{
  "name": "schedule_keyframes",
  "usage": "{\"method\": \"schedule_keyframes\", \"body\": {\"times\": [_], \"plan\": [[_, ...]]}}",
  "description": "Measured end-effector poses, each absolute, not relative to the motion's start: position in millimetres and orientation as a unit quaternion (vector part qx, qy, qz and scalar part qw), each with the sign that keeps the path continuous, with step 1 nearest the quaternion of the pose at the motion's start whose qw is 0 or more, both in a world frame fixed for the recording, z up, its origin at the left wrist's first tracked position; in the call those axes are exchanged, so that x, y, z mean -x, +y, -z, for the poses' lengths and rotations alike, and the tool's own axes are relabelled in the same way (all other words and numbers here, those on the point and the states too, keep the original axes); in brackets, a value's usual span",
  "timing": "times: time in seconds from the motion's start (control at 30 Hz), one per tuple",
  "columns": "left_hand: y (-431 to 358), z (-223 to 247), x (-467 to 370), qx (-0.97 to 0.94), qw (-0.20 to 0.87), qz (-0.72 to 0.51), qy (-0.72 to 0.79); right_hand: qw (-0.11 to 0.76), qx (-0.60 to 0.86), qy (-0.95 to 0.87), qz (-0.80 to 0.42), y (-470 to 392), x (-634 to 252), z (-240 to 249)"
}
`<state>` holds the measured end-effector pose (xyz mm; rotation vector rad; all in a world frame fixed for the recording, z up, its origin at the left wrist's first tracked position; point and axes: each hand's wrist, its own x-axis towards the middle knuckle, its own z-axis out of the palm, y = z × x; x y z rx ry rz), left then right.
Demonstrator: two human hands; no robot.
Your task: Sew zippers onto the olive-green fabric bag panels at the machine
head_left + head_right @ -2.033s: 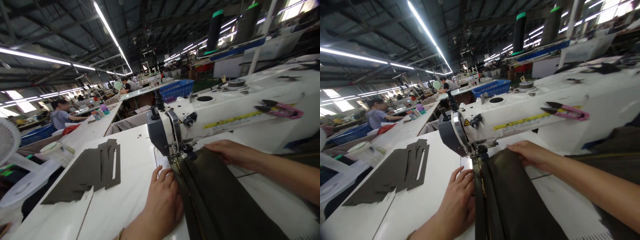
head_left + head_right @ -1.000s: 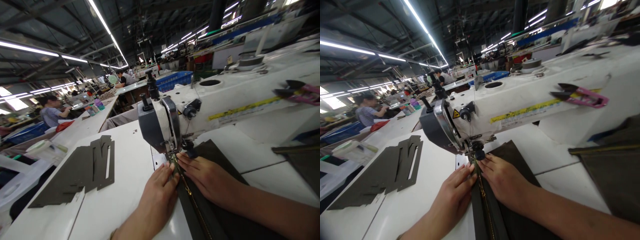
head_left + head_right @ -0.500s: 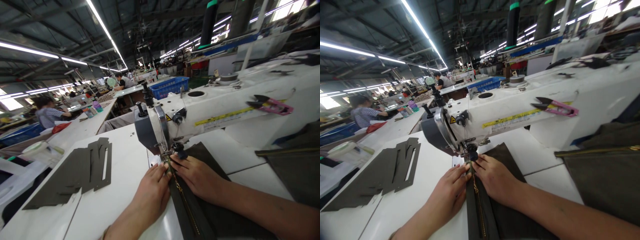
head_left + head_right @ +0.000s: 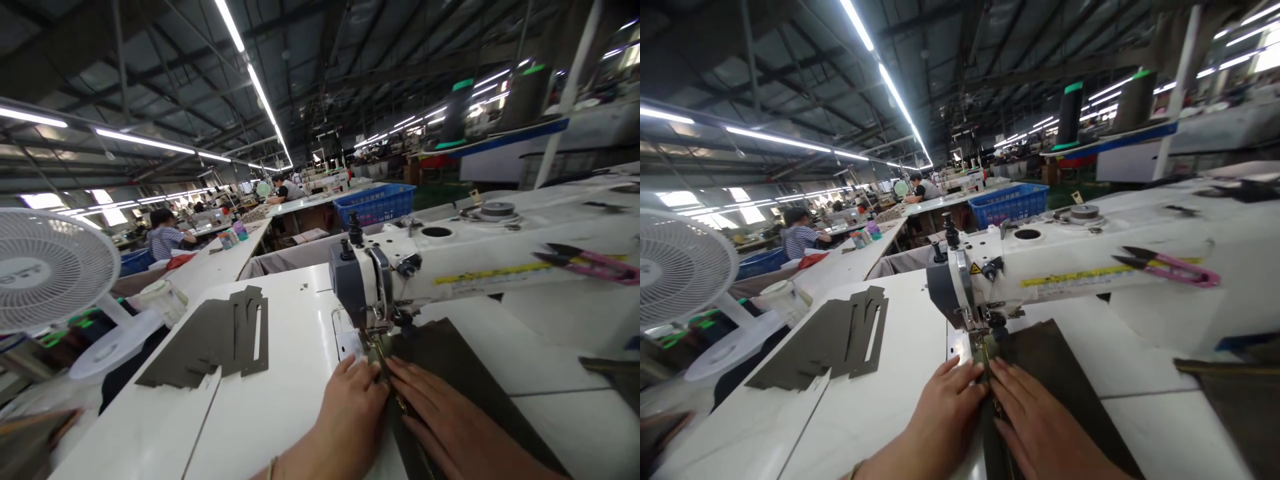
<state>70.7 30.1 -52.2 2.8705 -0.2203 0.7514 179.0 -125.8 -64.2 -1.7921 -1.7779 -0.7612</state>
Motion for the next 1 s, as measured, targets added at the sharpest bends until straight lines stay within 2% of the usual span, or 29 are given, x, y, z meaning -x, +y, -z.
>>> {"method": "schedule_keyframes", "body": {"times": [0.1, 0.27, 0.47, 0.63, 0.87, 1.0], "plan": [[26.7, 59.4, -69.3, -0.949, 0.069, -0.295, -0.091, 0.192, 0.655, -0.652, 0.331, -125.1, -173.8, 72.3], [30.4, 54.1, -73.0, -0.948, 0.09, -0.285, -0.106, 0.151, 0.691, -0.652, 0.274, -123.5, -174.5, 68.0], [38.0, 46.5, -86.9, -0.955, 0.091, -0.256, -0.122, 0.179, 0.708, -0.646, 0.224, -113.7, -186.3, 64.2], [41.3, 47.1, -92.6, -0.954, 0.086, -0.266, -0.11, 0.21, 0.696, -0.645, 0.237, -120.8, -185.2, 56.3], [38.9, 48.1, -86.1, -0.953, 0.103, -0.269, -0.089, 0.141, 0.633, -0.698, 0.304, -148.3, -157.9, 48.3], [29.3, 51.7, -76.1, -0.951, 0.084, -0.287, -0.075, 0.173, 0.644, -0.678, 0.308, -150.5, -149.2, 52.3]]}}
